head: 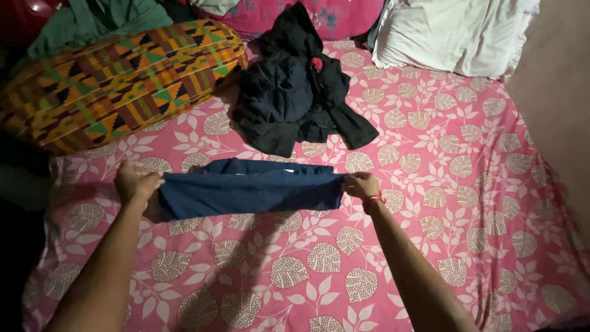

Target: The person folds a pair of black athletic pants and a striped polo shirt on a bed, placing them inside a storage shelf.

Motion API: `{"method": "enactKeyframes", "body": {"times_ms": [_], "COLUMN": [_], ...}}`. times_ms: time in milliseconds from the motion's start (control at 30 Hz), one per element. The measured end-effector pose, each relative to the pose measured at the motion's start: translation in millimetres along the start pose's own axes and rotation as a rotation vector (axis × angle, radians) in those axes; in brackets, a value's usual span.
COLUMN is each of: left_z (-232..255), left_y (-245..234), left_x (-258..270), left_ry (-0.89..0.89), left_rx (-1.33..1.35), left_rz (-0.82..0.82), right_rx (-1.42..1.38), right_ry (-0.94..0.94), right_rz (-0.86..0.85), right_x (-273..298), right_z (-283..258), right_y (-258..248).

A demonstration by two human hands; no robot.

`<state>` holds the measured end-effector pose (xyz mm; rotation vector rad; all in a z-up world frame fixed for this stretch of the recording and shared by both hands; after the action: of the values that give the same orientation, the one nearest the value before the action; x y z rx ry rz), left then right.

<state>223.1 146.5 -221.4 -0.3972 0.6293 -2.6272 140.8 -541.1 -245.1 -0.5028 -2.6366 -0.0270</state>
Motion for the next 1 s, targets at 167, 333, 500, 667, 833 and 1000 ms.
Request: {"method": "enactKeyframes", "body": {"times_ms": [167, 333, 500, 667, 833, 1000], "left_z": [1.9, 11.4, -80.9, -160.4, -185.6, -125.3], "left_y": [39.7, 58.7, 83.2, 122.2, 141.1, 130.4], "left_x": [-32.8, -15.4, 7.8, 30.1, 44.2, 26.7], "left_ry": [0.101, 0.229, -0.280, -0.410, -0.661, -0.311], "left_rx": [0.197, -0.279, -0.375, 0.111, 0.293, -0.030], "left_rz": [0.011, 0.087, -0.148, -0.225, -0.453, -0.180], "right_rx": [0.068, -0.122, 0.197, 0.809, 1.457, 0.917], "right_ry": [-0.056, -0.042, 0.069, -0.137, -0.980, -0.359], "right_rz": [0.016, -0.095, -0.163, -0.413, -0.635, -0.422], "right_x": [-33.1, -59.4, -64.1, -53.0, -14.2, -35.2], "right_z": [-9.8, 9.3, 78.9, 125.7, 126.0, 134.0], "right_y": [4.7, 17.1, 26.9, 63.8, 107.9, 83.1]}}
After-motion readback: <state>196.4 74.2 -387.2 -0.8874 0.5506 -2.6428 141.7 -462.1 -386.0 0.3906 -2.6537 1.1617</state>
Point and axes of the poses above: each hand's wrist, its own x-axis away from the middle knuckle, its own y-axis out of the palm, z = x × y, the point moved 8 cm from there along -x, towards the middle knuckle, and after that the axes turned 11 degrees about -x, right-handed, at the moved point
